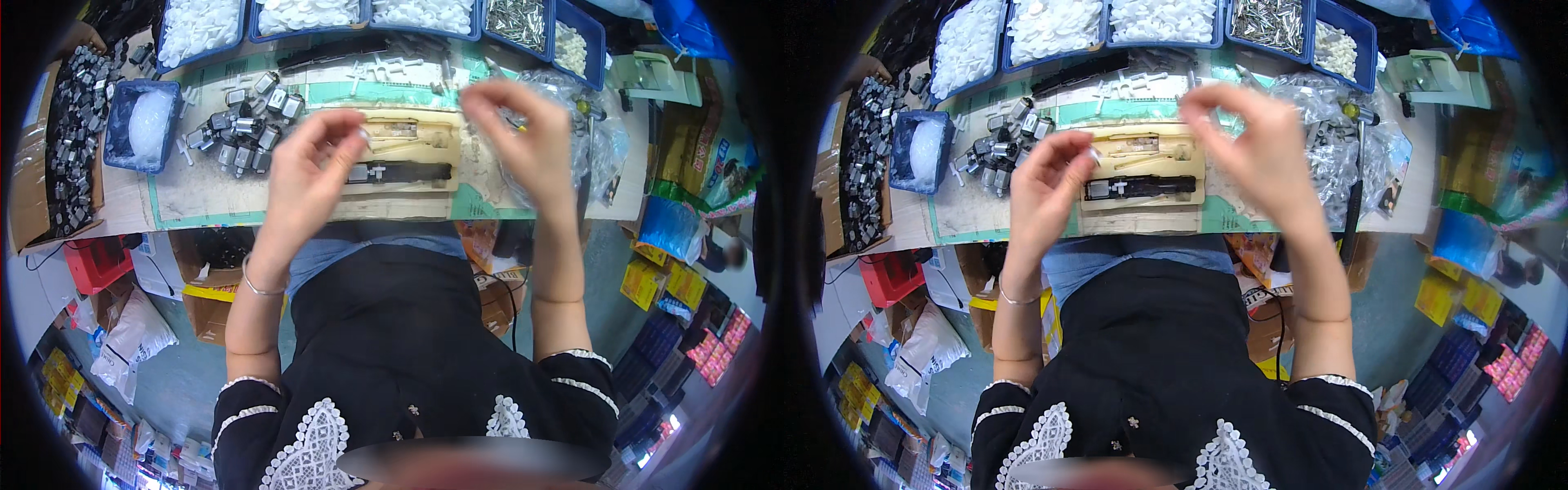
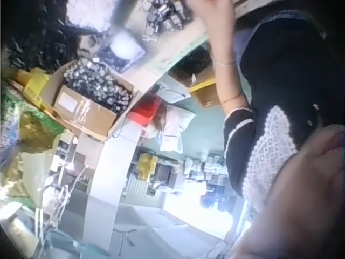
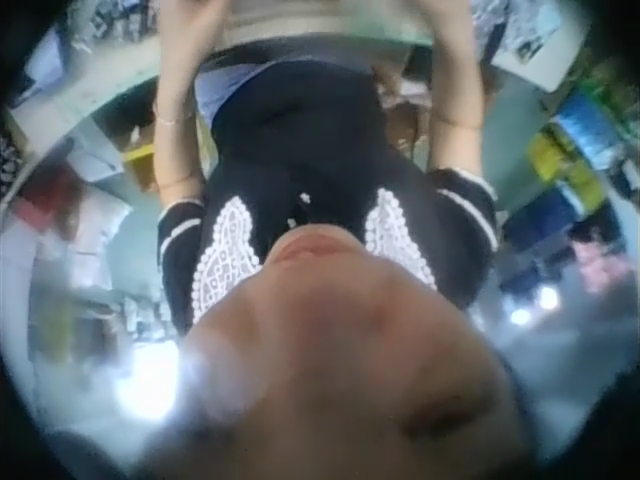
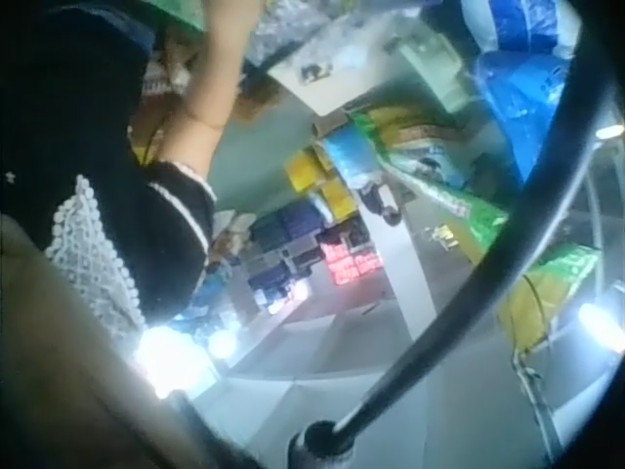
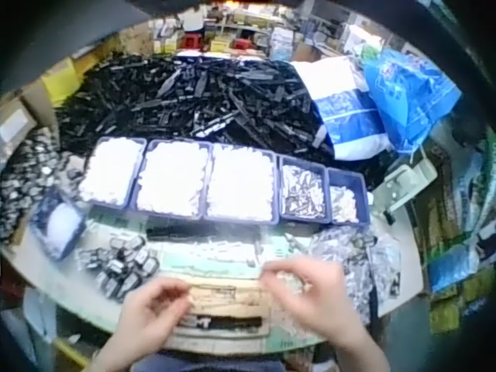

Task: The person assembles electronic components by joining small motors and plastic housings at a workbench. The assembly is secured with screws using a screwdriver and pliers.

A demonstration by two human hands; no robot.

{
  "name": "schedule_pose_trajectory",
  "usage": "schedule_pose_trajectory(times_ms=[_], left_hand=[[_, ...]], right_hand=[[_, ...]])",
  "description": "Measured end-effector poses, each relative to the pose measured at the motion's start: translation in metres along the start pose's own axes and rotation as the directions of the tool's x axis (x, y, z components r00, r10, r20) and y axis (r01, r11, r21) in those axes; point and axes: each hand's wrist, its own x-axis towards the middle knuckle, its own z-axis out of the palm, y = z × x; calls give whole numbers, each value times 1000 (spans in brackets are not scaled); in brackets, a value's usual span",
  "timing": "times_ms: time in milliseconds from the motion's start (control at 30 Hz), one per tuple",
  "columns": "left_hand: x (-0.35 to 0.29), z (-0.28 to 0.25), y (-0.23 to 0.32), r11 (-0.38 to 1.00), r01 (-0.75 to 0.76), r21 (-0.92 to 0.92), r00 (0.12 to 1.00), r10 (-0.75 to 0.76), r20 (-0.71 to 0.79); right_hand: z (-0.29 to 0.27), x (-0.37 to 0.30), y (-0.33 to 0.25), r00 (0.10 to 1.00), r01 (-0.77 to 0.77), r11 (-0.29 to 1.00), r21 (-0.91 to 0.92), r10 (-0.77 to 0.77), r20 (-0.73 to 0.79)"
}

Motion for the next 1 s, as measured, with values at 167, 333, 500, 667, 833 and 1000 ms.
schedule_pose_trajectory(times_ms=[167, 333, 500, 667, 833, 1000], left_hand=[[31, -15, -15, 802, -162, 575, 967, 246, -71], [35, -11, -15, 535, -203, 820, 944, 329, 20], [51, -18, 10, 620, -256, 742, 905, 423, -41], [102, -18, 29, 427, -193, 884, 827, 556, -88], [126, -31, 19, 276, -136, 951, 852, 522, -29], [130, -34, 15, 224, -152, 963, 817, 576, -5]], right_hand=[[-32, 68, 82, 977, 32, 800, -599, -152, -150], [-30, 96, 106, 997, 34, 638, -769, -75, -18], [-26, 101, 102, 991, 84, 569, -818, -130, 11], [-26, 96, 101, 972, 2, 647, -763, -181, -150], [-14, 79, 70, 967, 37, 876, -482, -153, -204], [6, 48, 34, 982, 25, 979, -201, -61, -176]])
